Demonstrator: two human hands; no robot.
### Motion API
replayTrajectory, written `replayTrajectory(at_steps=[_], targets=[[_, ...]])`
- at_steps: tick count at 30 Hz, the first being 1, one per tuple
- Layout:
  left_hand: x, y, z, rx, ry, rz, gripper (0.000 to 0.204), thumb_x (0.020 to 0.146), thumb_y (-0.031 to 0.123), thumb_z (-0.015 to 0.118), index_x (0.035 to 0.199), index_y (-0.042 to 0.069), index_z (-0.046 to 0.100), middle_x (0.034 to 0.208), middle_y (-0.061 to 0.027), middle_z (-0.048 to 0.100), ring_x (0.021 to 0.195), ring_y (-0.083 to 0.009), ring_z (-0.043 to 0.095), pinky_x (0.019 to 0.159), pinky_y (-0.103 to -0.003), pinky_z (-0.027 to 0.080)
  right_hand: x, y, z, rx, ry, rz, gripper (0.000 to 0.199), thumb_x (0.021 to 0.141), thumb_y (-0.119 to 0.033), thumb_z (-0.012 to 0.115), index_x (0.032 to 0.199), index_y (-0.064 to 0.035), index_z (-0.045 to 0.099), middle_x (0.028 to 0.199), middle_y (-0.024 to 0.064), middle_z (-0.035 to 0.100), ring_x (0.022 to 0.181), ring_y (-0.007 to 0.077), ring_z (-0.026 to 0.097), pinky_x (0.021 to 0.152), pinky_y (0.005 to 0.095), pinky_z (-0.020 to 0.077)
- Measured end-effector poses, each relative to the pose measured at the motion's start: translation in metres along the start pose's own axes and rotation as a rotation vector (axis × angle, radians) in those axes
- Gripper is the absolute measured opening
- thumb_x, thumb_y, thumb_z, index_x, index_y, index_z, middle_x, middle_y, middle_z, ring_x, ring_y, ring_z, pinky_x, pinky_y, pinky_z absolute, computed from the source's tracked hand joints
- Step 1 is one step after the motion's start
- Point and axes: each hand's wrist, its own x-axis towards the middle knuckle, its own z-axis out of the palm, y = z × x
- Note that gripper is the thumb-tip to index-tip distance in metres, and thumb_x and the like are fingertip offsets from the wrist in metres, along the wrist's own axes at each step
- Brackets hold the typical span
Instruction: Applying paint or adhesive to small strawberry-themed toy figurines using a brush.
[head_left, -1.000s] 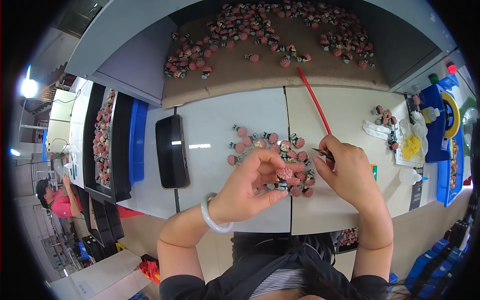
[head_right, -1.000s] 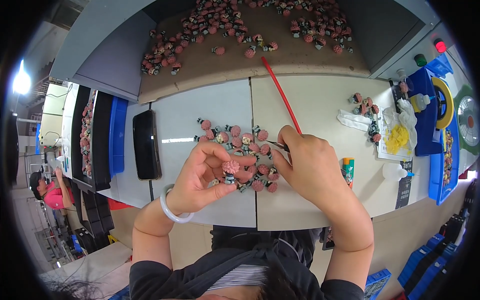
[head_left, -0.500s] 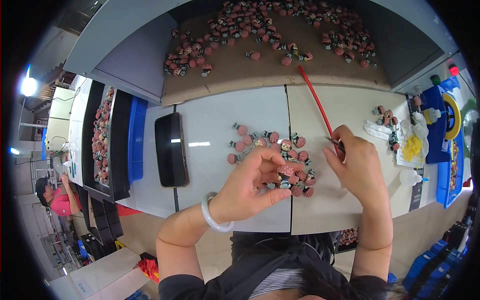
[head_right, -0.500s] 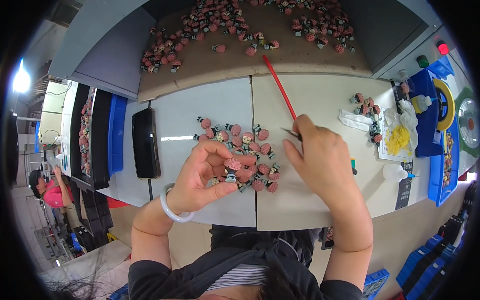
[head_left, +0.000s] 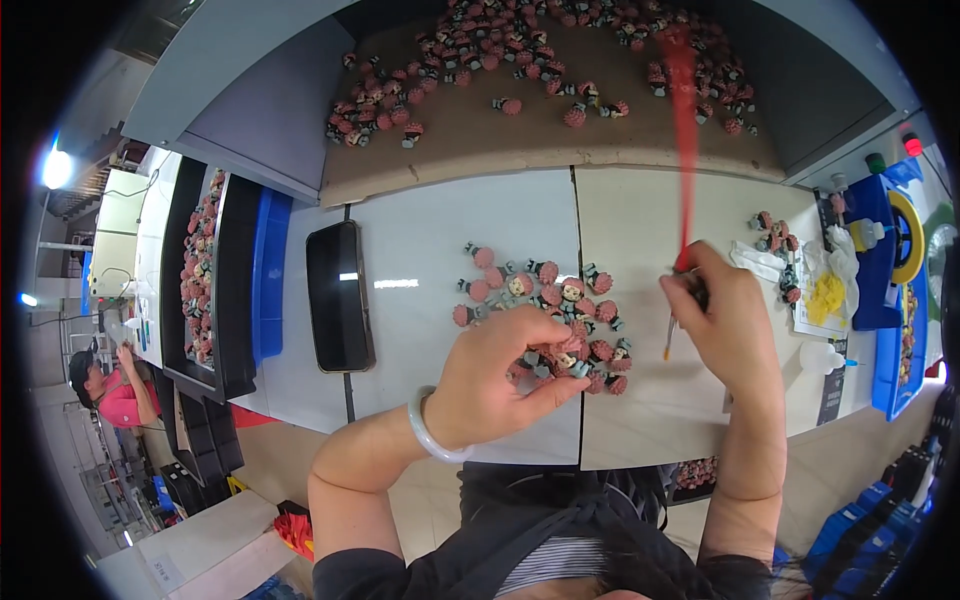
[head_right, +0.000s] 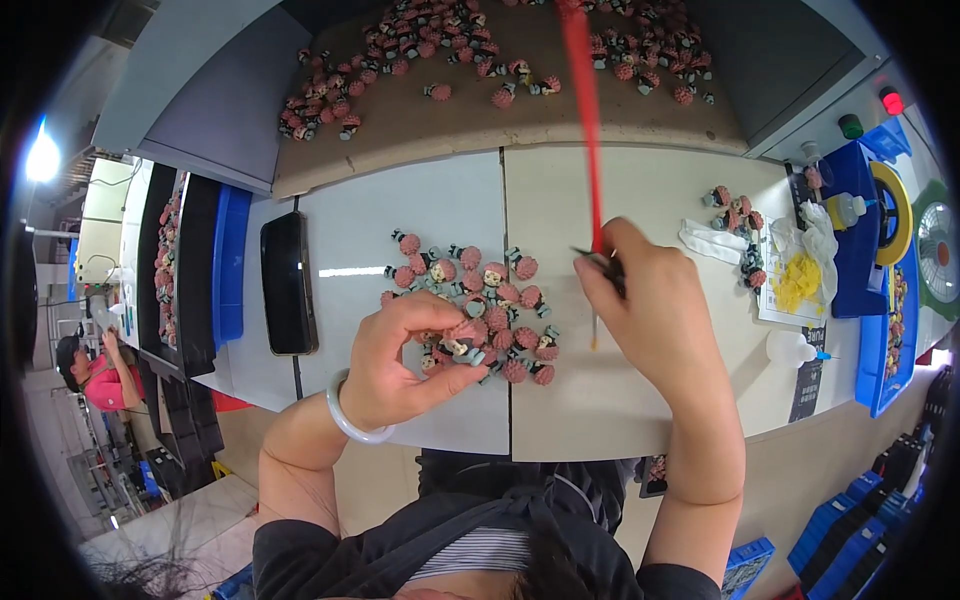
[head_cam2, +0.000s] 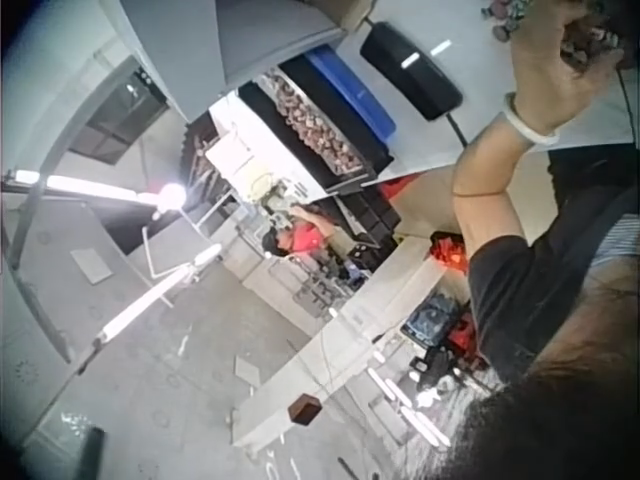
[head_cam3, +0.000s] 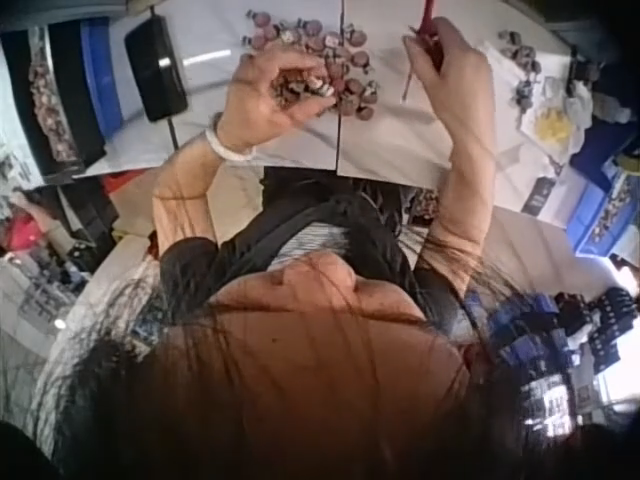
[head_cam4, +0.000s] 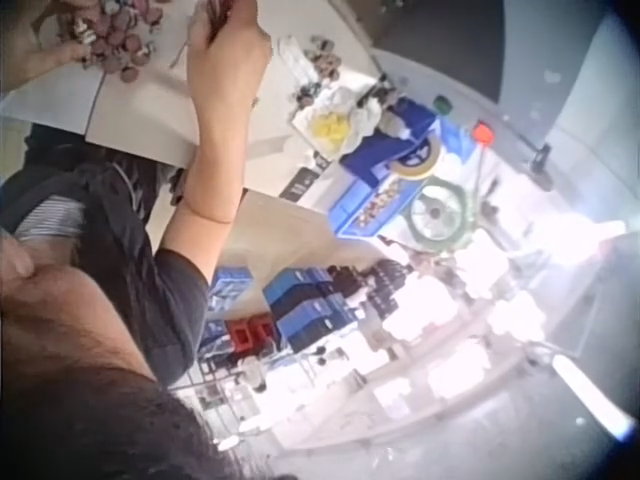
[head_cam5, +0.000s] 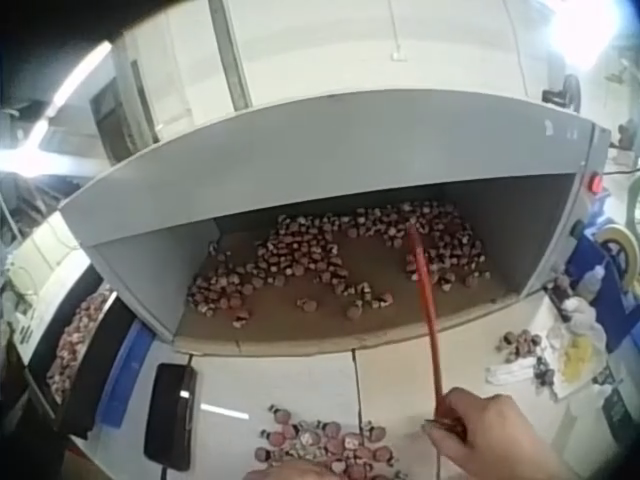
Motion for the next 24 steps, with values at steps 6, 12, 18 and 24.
replayTrajectory(at_steps=[6, 12, 18, 24], targets=[[0.003, -0.001, 0.001, 0.293, 0.043, 0.225, 0.039, 0.057, 0.008, 0.076, 0.092, 0.004, 0.057, 0.072, -0.0059, 0.057, 0.063, -0.0212, 0.056, 0.052, -0.028, 0.043, -0.015, -0.010, 0.000, 0.609, 0.318, -0.158, 0.009, 0.087, -0.007, 0.047, 0.084, 0.0009, 0.044, 0.065, 0.0060, 0.050, 0.051, 0.0094, 0.051, 0.044, 0.0174, 0.0376], [0.001, 0.000, -0.002, 0.366, -0.019, 0.239, 0.045, 0.055, 0.000, 0.076, 0.094, 0.002, 0.053, 0.079, -0.0097, 0.061, 0.065, -0.0206, 0.060, 0.056, -0.026, 0.049, -0.025, -0.009, -0.003, 0.751, 0.248, -0.448, 0.019, 0.087, -0.015, 0.053, 0.079, 0.0010, 0.049, 0.063, 0.0089, 0.057, 0.054, 0.0114, 0.053, 0.049, 0.0220, 0.0418], [0.001, -0.003, 0.005, 0.303, 0.010, 0.218, 0.036, 0.058, 0.006, 0.074, 0.089, 0.004, 0.055, 0.075, -0.0062, 0.059, 0.061, -0.0183, 0.058, 0.050, -0.026, 0.046, -0.019, -0.010, 0.009, 0.650, 0.195, -0.750, 0.016, 0.078, -0.012, 0.065, 0.077, -0.0030, 0.051, 0.061, 0.0059, 0.058, 0.050, 0.0164, 0.054, 0.046, 0.0258, 0.0428], [-0.005, -0.008, 0.008, -0.058, -0.050, -0.042, 0.045, 0.064, -0.011, 0.068, 0.097, 0.003, 0.040, 0.094, -0.0166, 0.060, 0.086, -0.0207, 0.062, 0.068, -0.029, 0.052, -0.022, -0.009, 0.008, 0.681, 0.224, -0.741, 0.010, 0.080, -0.003, 0.056, 0.074, -0.0016, 0.049, 0.061, 0.0080, 0.058, 0.051, 0.0176, 0.054, 0.046, 0.0259, 0.0418]])
